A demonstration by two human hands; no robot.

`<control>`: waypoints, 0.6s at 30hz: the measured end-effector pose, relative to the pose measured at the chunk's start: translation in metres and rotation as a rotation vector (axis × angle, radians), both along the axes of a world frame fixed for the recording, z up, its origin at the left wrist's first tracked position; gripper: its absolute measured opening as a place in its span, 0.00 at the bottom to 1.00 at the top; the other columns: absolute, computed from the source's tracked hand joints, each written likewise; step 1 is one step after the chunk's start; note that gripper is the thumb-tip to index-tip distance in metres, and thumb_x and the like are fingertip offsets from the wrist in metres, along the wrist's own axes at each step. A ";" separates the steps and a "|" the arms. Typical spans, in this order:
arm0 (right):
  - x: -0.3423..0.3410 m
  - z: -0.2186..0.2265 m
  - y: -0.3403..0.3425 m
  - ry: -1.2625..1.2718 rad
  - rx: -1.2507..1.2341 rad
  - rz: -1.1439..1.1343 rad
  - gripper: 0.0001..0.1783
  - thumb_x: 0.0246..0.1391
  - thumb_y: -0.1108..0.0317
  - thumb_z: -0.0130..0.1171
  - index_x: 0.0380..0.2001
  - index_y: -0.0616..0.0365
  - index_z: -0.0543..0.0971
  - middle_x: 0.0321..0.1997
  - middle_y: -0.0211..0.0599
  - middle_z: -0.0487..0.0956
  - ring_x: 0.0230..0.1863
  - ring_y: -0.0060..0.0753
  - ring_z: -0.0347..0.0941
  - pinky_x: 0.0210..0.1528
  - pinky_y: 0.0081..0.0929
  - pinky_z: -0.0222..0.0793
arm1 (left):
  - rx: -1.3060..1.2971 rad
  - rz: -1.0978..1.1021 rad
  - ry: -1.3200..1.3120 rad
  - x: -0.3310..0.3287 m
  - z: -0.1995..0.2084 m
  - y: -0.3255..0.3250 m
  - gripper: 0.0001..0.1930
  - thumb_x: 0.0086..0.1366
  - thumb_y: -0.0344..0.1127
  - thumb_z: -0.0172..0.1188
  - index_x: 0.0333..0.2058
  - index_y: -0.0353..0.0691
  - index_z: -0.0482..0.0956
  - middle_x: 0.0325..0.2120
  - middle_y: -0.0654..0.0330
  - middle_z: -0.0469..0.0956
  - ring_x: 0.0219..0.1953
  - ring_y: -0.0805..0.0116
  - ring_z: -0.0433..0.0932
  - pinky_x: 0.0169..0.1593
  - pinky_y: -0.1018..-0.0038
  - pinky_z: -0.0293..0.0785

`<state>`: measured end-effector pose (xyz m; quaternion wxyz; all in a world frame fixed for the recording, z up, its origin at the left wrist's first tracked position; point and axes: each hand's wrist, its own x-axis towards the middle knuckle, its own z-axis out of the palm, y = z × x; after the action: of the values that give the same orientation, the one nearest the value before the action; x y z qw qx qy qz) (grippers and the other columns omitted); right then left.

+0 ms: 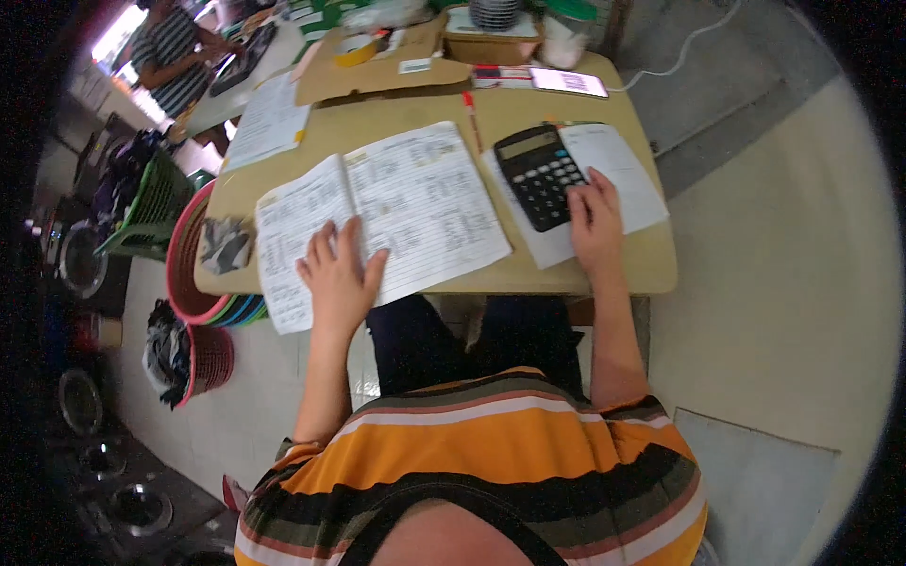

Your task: Use a calculator and a notebook to calculate and record laundry weights and costs.

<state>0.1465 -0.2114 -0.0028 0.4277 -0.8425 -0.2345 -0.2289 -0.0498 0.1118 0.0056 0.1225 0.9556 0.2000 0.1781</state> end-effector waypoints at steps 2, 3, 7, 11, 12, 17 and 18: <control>-0.004 0.002 0.002 0.094 0.055 0.039 0.11 0.66 0.67 0.58 0.43 0.62 0.84 0.65 0.54 0.71 0.60 0.50 0.73 0.59 0.36 0.70 | -0.003 -0.031 0.012 0.000 -0.003 0.001 0.39 0.64 0.63 0.62 0.68 0.49 0.66 0.67 0.39 0.61 0.70 0.35 0.55 0.65 0.25 0.46; -0.004 0.003 0.001 0.088 0.051 0.028 0.11 0.66 0.67 0.58 0.43 0.62 0.84 0.65 0.54 0.71 0.60 0.50 0.73 0.59 0.36 0.70 | 0.005 -0.037 0.033 0.000 -0.004 0.002 0.41 0.64 0.65 0.61 0.69 0.49 0.66 0.68 0.39 0.59 0.71 0.32 0.53 0.64 0.22 0.44; -0.005 0.007 0.002 -0.043 -0.055 0.059 0.11 0.65 0.65 0.60 0.45 0.55 0.85 0.66 0.54 0.70 0.61 0.55 0.72 0.62 0.41 0.67 | 0.012 -0.072 0.076 0.001 -0.001 -0.001 0.43 0.64 0.67 0.59 0.71 0.51 0.62 0.69 0.37 0.56 0.72 0.33 0.51 0.63 0.22 0.43; -0.005 0.013 0.004 -0.139 -0.175 0.085 0.10 0.62 0.64 0.63 0.45 0.50 0.87 0.68 0.56 0.69 0.62 0.59 0.71 0.65 0.44 0.64 | 0.018 -0.068 0.062 0.000 -0.002 -0.002 0.44 0.64 0.68 0.59 0.71 0.51 0.61 0.69 0.37 0.55 0.72 0.34 0.50 0.63 0.22 0.41; -0.003 0.011 0.003 -0.139 -0.175 0.085 0.10 0.62 0.64 0.63 0.45 0.50 0.87 0.68 0.56 0.69 0.62 0.59 0.71 0.65 0.44 0.64 | 0.019 -0.064 0.058 0.001 -0.002 -0.003 0.44 0.64 0.68 0.59 0.71 0.51 0.61 0.69 0.37 0.55 0.72 0.34 0.50 0.64 0.22 0.40; 0.004 0.014 0.009 -0.095 -0.127 0.117 0.11 0.62 0.60 0.63 0.43 0.48 0.88 0.70 0.57 0.67 0.63 0.59 0.71 0.66 0.44 0.64 | 0.001 -0.058 0.061 0.001 -0.003 -0.002 0.45 0.62 0.70 0.59 0.71 0.52 0.62 0.69 0.35 0.55 0.73 0.30 0.49 0.64 0.20 0.39; 0.003 0.018 0.014 -0.096 -0.126 0.118 0.11 0.62 0.60 0.63 0.43 0.48 0.88 0.70 0.57 0.67 0.63 0.59 0.71 0.66 0.44 0.64 | 0.000 -0.055 0.068 0.001 -0.003 -0.002 0.45 0.61 0.70 0.59 0.71 0.52 0.62 0.69 0.35 0.55 0.73 0.31 0.49 0.64 0.20 0.39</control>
<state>0.1492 -0.1978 0.0151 0.3750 -0.8403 -0.3178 -0.2285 -0.0487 0.1102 0.0030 0.1204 0.9663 0.1777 0.1423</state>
